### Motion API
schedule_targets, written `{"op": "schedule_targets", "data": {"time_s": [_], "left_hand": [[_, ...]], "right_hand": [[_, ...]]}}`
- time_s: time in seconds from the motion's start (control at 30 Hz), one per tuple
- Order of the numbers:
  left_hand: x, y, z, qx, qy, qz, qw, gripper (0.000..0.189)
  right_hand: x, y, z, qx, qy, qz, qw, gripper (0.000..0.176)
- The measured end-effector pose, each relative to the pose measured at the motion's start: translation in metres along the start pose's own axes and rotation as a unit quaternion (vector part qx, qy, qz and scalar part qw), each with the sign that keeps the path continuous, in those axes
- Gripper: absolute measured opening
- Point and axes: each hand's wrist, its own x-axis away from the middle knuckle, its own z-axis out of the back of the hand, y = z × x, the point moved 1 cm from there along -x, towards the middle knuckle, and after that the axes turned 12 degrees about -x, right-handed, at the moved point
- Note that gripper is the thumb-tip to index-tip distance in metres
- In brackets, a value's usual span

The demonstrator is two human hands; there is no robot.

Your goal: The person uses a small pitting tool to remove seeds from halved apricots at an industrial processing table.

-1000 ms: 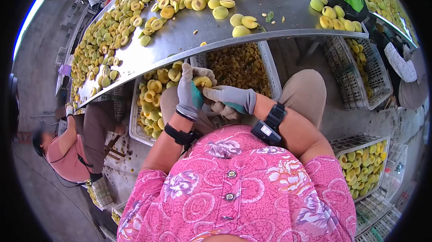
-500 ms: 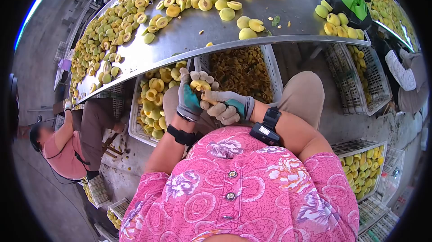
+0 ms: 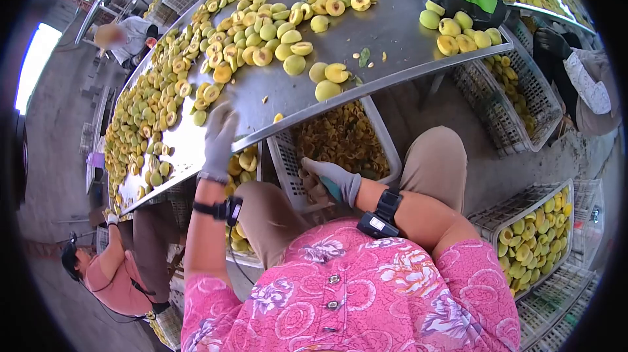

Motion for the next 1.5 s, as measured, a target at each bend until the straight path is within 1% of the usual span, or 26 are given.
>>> {"op": "schedule_targets", "data": {"time_s": [0.07,0.13,0.2,0.3,0.47,0.53,0.6,0.63,0.67,0.7,0.73,0.8,0.83,0.87,0.93,1.07,1.1,1.13,1.2,1.23,1.33,1.37,1.4,1.43,1.47,1.5], "left_hand": [[-0.04,0.037,-0.039,-0.119,-0.079,-0.041,0.989,0.047],[-0.083,0.036,-0.095,-0.113,-0.083,-0.138,0.98,0.054],[-0.103,0.072,-0.124,-0.253,-0.104,-0.157,0.949,0.051],[-0.127,0.069,-0.164,-0.284,-0.118,-0.199,0.93,0.049],[-0.122,0.067,-0.168,-0.308,-0.126,-0.143,0.932,0.052],[-0.11,0.068,-0.155,-0.322,-0.154,-0.088,0.93,0.048],[-0.102,0.051,-0.147,-0.327,-0.121,-0.125,0.929,0.046],[-0.099,0.041,-0.143,-0.122,-0.161,-0.034,0.979,0.043],[-0.092,0.029,-0.14,0.09,-0.192,0.059,0.975,0.041],[-0.082,0.015,-0.138,0.261,-0.185,0.058,0.946,0.032],[-0.067,0.022,-0.128,0.261,-0.181,0.06,0.946,0.032],[-0.038,0.041,-0.109,0.465,-0.142,0.102,0.868,0.025],[-0.025,0.043,-0.102,0.508,-0.142,0.098,0.844,0.025],[-0.015,0.04,-0.098,0.512,-0.136,0.098,0.843,0.025],[0.004,0.036,-0.093,0.584,-0.146,0.109,0.791,0.032],[0.036,0.031,-0.096,0.565,-0.135,0.104,0.808,0.034],[0.046,0.041,-0.094,0.579,-0.105,0.168,0.791,0.036],[0.053,0.044,-0.095,0.582,-0.107,0.168,0.788,0.036],[0.066,0.049,-0.095,0.578,-0.108,0.11,0.801,0.039],[0.073,0.058,-0.092,0.579,-0.113,0.101,0.801,0.041],[0.075,0.049,-0.1,0.572,-0.119,0.056,0.81,0.04],[0.08,0.047,-0.103,0.486,-0.069,0.005,0.871,0.039],[0.081,0.047,-0.104,0.488,-0.068,0.005,0.87,0.039],[0.081,0.047,-0.104,0.542,-0.065,0.041,0.837,0.039],[0.082,0.047,-0.105,0.594,-0.062,0.076,0.798,0.039],[0.081,0.045,-0.109,0.596,-0.061,0.076,0.797,0.039]], "right_hand": [[0.005,-0.006,-0.004,0.013,0.009,0.027,1.0,0.036],[0.009,-0.014,-0.008,0.03,-0.001,0.051,0.998,0.037],[0.016,-0.017,-0.013,0.032,-0.024,0.063,0.997,0.036],[0.024,-0.023,-0.017,0.043,-0.033,0.081,0.995,0.037],[0.035,-0.028,-0.024,0.092,-0.015,0.126,0.988,0.037],[0.038,-0.029,-0.028,0.144,0.012,0.165,0.976,0.035],[0.041,-0.031,-0.033,0.148,0.004,0.168,0.975,0.033],[0.044,-0.031,-0.037,0.171,0.025,0.201,0.964,0.033],[0.047,-0.031,-0.041,0.194,0.046,0.231,0.952,0.033],[0.052,-0.031,-0.044,0.227,0.059,0.239,0.942,0.032],[0.053,-0.03,-0.044,0.229,0.057,0.236,0.943,0.032],[0.054,-0.029,-0.046,0.34,0.084,0.293,0.89,0.031],[0.055,-0.028,-0.048,0.363,0.083,0.318,0.872,0.03],[0.054,-0.028,-0.05,0.369,0.082,0.313,0.871,0.03],[0.054,-0.027,-0.059,0.415,0.089,0.336,0.841,0.03],[0.064,-0.021,-0.076,0.48,0.084,0.343,0.803,0.031],[0.067,-0.019,-0.083,0.493,0.084,0.358,0.789,0.031],[0.066,-0.019,-0.085,0.495,0.088,0.358,0.787,0.031],[0.064,-0.016,-0.088,0.517,0.103,0.352,0.773,0.033],[0.068,-0.014,-0.093,0.508,0.111,0.335,0.785,0.034],[0.067,-0.01,-0.095,0.537,0.123,0.327,0.768,0.036],[0.065,-0.009,-0.094,0.54,0.123,0.326,0.767,0.036],[0.063,-0.007,-0.092,0.575,0.131,0.345,0.73,0.037],[0.061,-0.006,-0.09,0.608,0.138,0.363,0.692,0.039],[0.055,-0.005,-0.084,0.61,0.139,0.361,0.692,0.039],[0.049,-0.005,-0.081,0.64,0.131,0.395,0.646,0.04]]}}
